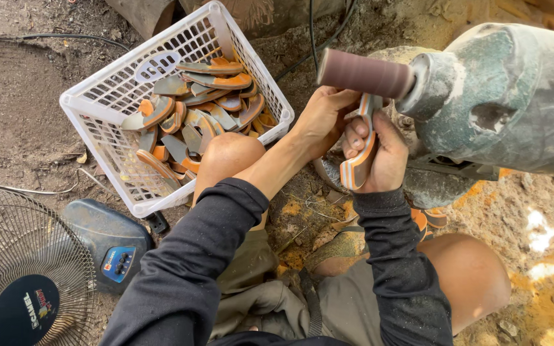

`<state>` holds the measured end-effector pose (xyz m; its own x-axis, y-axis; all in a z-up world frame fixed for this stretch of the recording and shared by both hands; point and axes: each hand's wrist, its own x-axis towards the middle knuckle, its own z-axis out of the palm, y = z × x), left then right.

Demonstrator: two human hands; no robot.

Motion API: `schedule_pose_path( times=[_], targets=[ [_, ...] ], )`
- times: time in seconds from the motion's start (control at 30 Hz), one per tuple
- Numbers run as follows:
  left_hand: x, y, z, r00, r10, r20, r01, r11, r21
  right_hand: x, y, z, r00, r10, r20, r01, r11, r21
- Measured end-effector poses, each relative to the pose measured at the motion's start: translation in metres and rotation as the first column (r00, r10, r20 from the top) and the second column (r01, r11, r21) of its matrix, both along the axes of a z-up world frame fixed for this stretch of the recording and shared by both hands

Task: The person sits on the ground and uses a bench grinder to smooth the edges of orange and grey slipper soles. They pick soles from a white basket, press them against the rotating wheel, and return them to the basket.

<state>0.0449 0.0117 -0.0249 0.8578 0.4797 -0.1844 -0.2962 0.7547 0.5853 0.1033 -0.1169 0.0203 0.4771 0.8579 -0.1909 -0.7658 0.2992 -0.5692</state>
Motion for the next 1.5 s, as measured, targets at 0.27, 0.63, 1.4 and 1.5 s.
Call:
schedule_pose_path(
  times=[0.27, 0.63, 1.4, 1.5],
  targets=[
    [0.019, 0.014, 0.007, 0.990, 0.002, -0.141, -0.002, 1.000, 0.000, 0.022, 0.019, -0.017, 0.996, -0.023, -0.082, 0.027, 0.998, 0.052],
    [0.016, 0.018, 0.017, 0.996, 0.020, -0.086, -0.019, 1.000, 0.011, 0.017, 0.026, -0.015, 0.999, -0.038, -0.031, 0.040, 0.998, 0.051],
    [-0.065, -0.018, 0.038, 0.974, -0.141, 0.177, 0.130, 0.989, 0.068, -0.030, -0.035, 0.026, 0.965, 0.094, 0.243, -0.062, 0.989, -0.137],
    [-0.060, -0.019, 0.033, 0.985, -0.074, 0.153, 0.062, 0.995, 0.079, -0.032, -0.033, 0.023, 0.969, 0.149, 0.196, -0.105, 0.970, -0.218]
  ],
)
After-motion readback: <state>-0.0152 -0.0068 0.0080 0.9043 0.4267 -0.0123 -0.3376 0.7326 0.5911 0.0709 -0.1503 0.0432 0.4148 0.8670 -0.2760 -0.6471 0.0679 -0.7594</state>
